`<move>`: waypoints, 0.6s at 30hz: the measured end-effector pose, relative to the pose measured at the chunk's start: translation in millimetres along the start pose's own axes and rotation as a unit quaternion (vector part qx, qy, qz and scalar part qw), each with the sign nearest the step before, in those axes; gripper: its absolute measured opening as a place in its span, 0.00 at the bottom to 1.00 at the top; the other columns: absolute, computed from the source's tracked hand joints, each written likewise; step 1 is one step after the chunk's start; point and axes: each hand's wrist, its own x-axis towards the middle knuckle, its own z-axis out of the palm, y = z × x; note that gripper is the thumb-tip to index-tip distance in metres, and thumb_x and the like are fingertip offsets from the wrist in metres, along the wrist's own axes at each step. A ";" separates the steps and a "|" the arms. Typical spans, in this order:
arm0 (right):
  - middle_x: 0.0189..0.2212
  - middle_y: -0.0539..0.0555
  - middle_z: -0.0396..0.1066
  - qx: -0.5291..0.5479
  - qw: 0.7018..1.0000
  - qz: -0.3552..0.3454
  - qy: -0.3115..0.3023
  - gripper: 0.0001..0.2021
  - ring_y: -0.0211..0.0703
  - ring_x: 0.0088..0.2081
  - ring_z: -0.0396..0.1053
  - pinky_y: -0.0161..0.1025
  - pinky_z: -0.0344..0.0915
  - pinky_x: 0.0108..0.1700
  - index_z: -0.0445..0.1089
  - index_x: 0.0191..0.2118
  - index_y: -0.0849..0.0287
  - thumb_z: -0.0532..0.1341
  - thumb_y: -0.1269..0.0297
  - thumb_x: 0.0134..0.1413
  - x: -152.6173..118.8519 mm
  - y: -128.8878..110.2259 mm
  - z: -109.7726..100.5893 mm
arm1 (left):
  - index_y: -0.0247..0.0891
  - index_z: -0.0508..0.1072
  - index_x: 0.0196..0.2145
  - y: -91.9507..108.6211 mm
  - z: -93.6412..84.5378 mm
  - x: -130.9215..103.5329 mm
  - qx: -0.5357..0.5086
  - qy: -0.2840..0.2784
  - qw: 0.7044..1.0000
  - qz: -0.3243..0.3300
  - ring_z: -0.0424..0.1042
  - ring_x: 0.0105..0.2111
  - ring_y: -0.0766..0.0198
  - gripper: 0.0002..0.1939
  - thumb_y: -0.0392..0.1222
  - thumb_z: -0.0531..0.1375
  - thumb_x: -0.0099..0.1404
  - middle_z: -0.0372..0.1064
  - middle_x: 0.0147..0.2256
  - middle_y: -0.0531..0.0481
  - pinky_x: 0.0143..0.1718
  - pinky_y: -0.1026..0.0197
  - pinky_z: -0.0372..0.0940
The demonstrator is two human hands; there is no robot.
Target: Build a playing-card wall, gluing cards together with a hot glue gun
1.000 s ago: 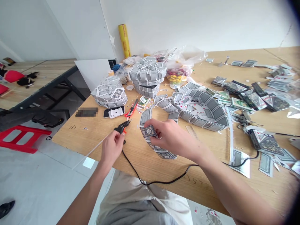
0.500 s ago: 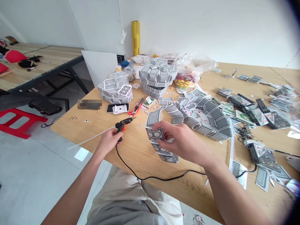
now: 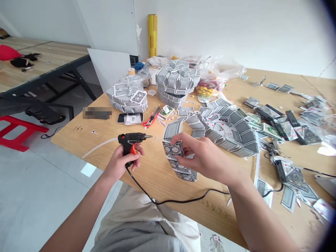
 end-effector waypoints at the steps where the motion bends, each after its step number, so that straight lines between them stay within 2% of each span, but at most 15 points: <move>1: 0.24 0.45 0.72 0.002 1.000 -0.003 -0.003 0.15 0.39 0.26 0.71 0.34 0.63 0.33 0.70 0.53 0.55 0.63 0.71 0.61 0.1 -0.2 -0.3 | 0.34 0.76 0.47 1.1 0.9 0.2 -0.011 -0.007 1.000 0.013 0.72 0.22 0.65 0.20 0.40 0.69 0.56 0.78 0.36 0.45 0.18 0.64 0.61; 4: 0.25 0.45 0.72 0.005 1.000 -0.006 -0.010 0.15 0.40 0.27 0.71 0.34 0.63 0.33 0.70 0.53 0.55 0.63 0.72 0.61 0.2 -0.8 -0.8 | 0.35 0.76 0.49 2.4 3.9 1.1 -0.027 -0.005 0.998 0.048 0.70 0.22 0.65 0.22 0.47 0.68 0.60 0.77 0.35 0.45 0.19 0.64 0.60; 8: 0.25 0.45 0.71 0.001 1.000 -0.003 -0.011 0.16 0.40 0.27 0.70 0.34 0.62 0.33 0.70 0.53 0.55 0.64 0.72 0.61 -0.1 -0.1 0.6 | 0.36 0.76 0.41 0.8 7.5 -0.4 0.057 0.012 0.997 0.042 0.66 0.21 0.67 0.19 0.57 0.66 0.69 0.75 0.32 0.47 0.19 0.65 0.56; 12: 0.24 0.44 0.70 0.004 1.000 -0.003 -0.008 0.17 0.38 0.25 0.68 0.34 0.62 0.33 0.70 0.54 0.54 0.63 0.73 0.60 -0.4 1.8 1.9 | 0.36 0.77 0.38 0.3 8.9 -4.3 0.134 -0.020 0.990 0.029 0.62 0.22 0.67 0.21 0.60 0.64 0.71 0.67 0.23 0.51 0.21 0.65 0.54; 18: 0.24 0.43 0.69 -0.001 1.000 0.003 -0.011 0.18 0.37 0.26 0.67 0.34 0.60 0.32 0.70 0.55 0.53 0.63 0.73 0.60 -0.7 2.6 2.6 | 0.36 0.76 0.39 0.6 7.9 -5.2 0.163 -0.033 0.985 0.038 0.62 0.24 0.68 0.21 0.59 0.64 0.72 0.68 0.28 0.50 0.24 0.64 0.57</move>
